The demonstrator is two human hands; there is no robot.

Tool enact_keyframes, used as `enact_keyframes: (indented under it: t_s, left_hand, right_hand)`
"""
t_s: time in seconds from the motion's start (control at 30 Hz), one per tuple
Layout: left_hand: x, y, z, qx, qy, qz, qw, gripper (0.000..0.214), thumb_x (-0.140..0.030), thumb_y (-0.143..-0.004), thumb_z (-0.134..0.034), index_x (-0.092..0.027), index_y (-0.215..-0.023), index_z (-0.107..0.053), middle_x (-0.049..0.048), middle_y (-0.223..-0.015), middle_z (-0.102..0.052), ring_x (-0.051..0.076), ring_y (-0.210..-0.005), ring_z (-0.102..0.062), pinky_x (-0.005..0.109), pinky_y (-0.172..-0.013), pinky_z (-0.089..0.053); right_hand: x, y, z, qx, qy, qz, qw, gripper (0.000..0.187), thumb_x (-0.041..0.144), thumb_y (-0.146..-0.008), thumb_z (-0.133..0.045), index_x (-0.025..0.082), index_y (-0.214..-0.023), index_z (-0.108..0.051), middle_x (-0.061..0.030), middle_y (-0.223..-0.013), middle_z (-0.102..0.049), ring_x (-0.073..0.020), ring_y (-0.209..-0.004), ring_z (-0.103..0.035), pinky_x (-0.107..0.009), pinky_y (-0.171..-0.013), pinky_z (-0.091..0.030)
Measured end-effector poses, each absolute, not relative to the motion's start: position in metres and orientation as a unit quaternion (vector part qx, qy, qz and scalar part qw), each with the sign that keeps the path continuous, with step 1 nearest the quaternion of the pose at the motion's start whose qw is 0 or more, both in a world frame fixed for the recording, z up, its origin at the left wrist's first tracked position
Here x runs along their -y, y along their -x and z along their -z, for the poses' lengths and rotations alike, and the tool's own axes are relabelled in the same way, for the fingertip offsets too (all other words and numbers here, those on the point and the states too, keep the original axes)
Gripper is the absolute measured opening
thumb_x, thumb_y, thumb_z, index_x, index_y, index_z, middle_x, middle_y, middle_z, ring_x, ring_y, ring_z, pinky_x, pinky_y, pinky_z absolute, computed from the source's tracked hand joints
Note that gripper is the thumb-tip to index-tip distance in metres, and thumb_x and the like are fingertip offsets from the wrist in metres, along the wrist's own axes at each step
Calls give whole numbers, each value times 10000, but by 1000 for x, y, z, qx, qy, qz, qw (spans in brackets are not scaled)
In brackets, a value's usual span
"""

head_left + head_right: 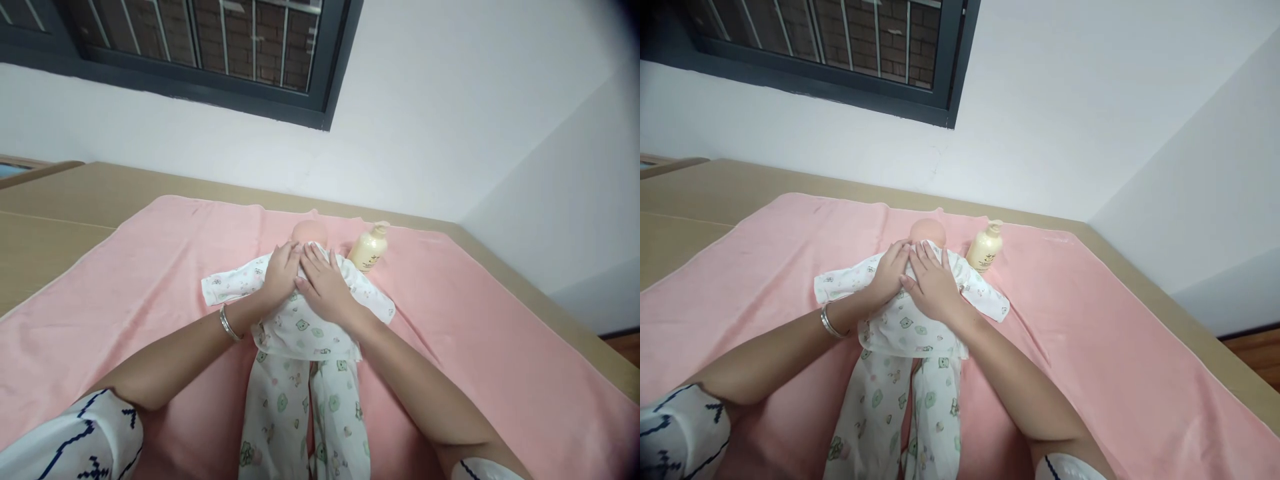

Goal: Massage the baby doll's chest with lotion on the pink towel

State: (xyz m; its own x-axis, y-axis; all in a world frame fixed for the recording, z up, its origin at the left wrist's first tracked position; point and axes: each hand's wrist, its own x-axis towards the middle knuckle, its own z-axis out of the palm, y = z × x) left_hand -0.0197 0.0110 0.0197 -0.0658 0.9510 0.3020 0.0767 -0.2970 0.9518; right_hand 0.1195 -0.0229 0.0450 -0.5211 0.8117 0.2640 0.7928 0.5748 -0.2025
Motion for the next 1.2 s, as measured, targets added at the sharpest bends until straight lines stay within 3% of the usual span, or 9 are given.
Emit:
enact_keyframes:
  t_s: [0.2,0.4,0.53,0.67,0.87,1.03,1.13,1.2]
  left_hand:
    - [-4,18,-7,-459,-623,-560,295,315,-309,-971,-432,-201,-1161,-658,105,-1230,-683,258,-1214,-585,423,-1137,-373]
    - [-7,19,2,-466,-638,-556,259,331,-303,-976,-409,-182,-1176,-643,110,-1229,-690,255,-1184,-607,471,-1123,-411]
    - [-5,20,3,-470,-629,-559,265,372,-325,-995,-367,-166,-1212,-624,131,-1261,-679,266,-1206,-605,483,-1104,-435]
    - [-2,20,0,-472,-633,-557,258,367,-326,-995,-374,-173,-1221,-619,122,-1269,-680,270,-1226,-595,488,-1110,-430]
    - [-1,19,1,-467,-640,-558,248,375,-333,-995,-365,-168,-1211,-622,125,-1253,-683,271,-1209,-599,489,-1107,-429]
    - [1,19,3,-465,-623,-572,262,396,-352,-1007,-355,-166,-1273,-582,132,-1305,-657,262,-1252,-584,469,-1113,-433]
    - [1,19,3,-465,-618,-575,266,423,-370,-1014,-357,-157,-1327,-545,142,-1341,-637,270,-1283,-567,474,-1118,-423]
    - [1,19,4,-462,-626,-571,263,426,-374,-1017,-357,-162,-1340,-537,142,-1359,-628,278,-1303,-552,485,-1125,-410]
  right_hand:
    - [4,-141,-40,857,478,-90,172,620,523,-1057,-246,168,-1552,-361,-140,-1649,-258,-281,-1558,-141,-634,-1233,-54]
    - [27,-128,-39,803,563,-68,185,592,392,-1048,-293,70,-1538,-374,-205,-1634,-274,-334,-1544,-183,-589,-1231,-213]
    - [38,-117,-42,882,442,-36,157,524,225,-1016,-295,111,-1504,-447,-146,-1583,-411,-267,-1536,-236,-544,-1266,-169]
    - [8,-137,-39,862,467,-78,181,527,370,-1041,-322,176,-1519,-429,-119,-1619,-345,-276,-1537,-233,-610,-1244,-145]
    - [16,-136,-39,790,592,-53,150,630,398,-1039,-294,44,-1560,-311,-219,-1643,-234,-346,-1548,-146,-590,-1239,-171]
    - [43,-115,-50,882,463,-17,88,533,307,-1029,-339,175,-1541,-406,-108,-1668,-217,-310,-1562,-87,-594,-1252,-102]
    - [21,-128,-47,886,451,-46,102,506,400,-1052,-325,272,-1532,-420,-58,-1676,-198,-304,-1564,-73,-642,-1231,-83]
    - [3,-141,-42,859,491,-72,128,545,458,-1059,-277,268,-1564,-352,-70,-1680,-177,-301,-1564,-73,-650,-1223,-105]
